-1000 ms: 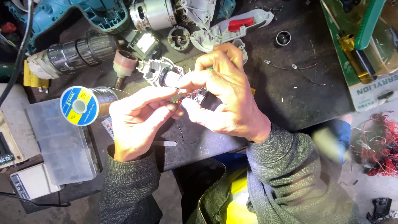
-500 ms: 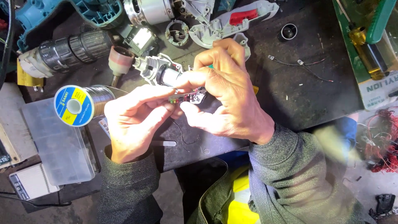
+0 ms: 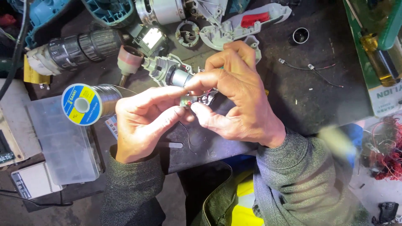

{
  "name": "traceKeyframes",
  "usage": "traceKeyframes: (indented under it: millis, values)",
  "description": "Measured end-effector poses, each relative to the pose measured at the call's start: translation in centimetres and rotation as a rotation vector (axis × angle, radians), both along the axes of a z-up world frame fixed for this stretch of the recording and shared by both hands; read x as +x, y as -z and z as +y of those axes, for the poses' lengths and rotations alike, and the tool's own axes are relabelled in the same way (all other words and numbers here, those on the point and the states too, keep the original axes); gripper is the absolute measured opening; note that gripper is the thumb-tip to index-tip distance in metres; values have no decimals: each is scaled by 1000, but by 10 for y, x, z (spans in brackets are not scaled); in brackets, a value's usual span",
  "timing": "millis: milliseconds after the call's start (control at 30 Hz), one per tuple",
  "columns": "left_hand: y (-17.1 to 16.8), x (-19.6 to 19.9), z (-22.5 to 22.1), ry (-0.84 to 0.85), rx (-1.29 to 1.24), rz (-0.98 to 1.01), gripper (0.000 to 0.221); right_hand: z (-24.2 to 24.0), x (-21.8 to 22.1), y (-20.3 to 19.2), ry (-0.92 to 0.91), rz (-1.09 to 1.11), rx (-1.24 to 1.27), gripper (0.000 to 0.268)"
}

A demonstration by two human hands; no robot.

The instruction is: Soldering wires to a circuit board and assembling internal components into a power tool housing.

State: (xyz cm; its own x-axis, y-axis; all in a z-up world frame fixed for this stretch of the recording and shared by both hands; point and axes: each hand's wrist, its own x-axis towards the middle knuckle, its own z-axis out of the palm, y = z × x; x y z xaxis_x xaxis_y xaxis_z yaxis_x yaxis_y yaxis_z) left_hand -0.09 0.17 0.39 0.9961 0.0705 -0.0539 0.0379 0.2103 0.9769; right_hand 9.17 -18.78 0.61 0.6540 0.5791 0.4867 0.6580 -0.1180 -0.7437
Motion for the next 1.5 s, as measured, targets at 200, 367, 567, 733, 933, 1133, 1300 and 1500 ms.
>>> traceKeyframes:
  millis: [200, 367, 567, 733, 933, 1133, 1300, 1500]
  values:
    - [-1, 1, 1, 10, -25, -8, 31, 1, -1, -4, -7, 11, 3, 20]
    - [-3, 2, 1, 23, -11, -7, 30, 1, -1, -6, -18, 10, 16, 20]
    - [-4, 1, 2, 55, -31, -71, 28, 0, -2, -3, -12, 42, -5, 22]
    - [-5, 3, -2, -15, 36, -84, 26, 0, -3, -3, -24, 1, 22, 28]
    - [1, 2, 1, -27, -5, -115, 12, 1, -3, -3, -24, -84, 57, 26]
    - [-9, 3, 1, -5, 48, -118, 17, 7, -1, 0, -16, -280, 97, 19]
    - [-4, 2, 0, 5, -35, -123, 26, 9, -2, 2, -23, -268, 134, 20]
    - [-5, 4, 1, -12, 67, -136, 20, 7, -2, 3, -32, -260, 131, 20]
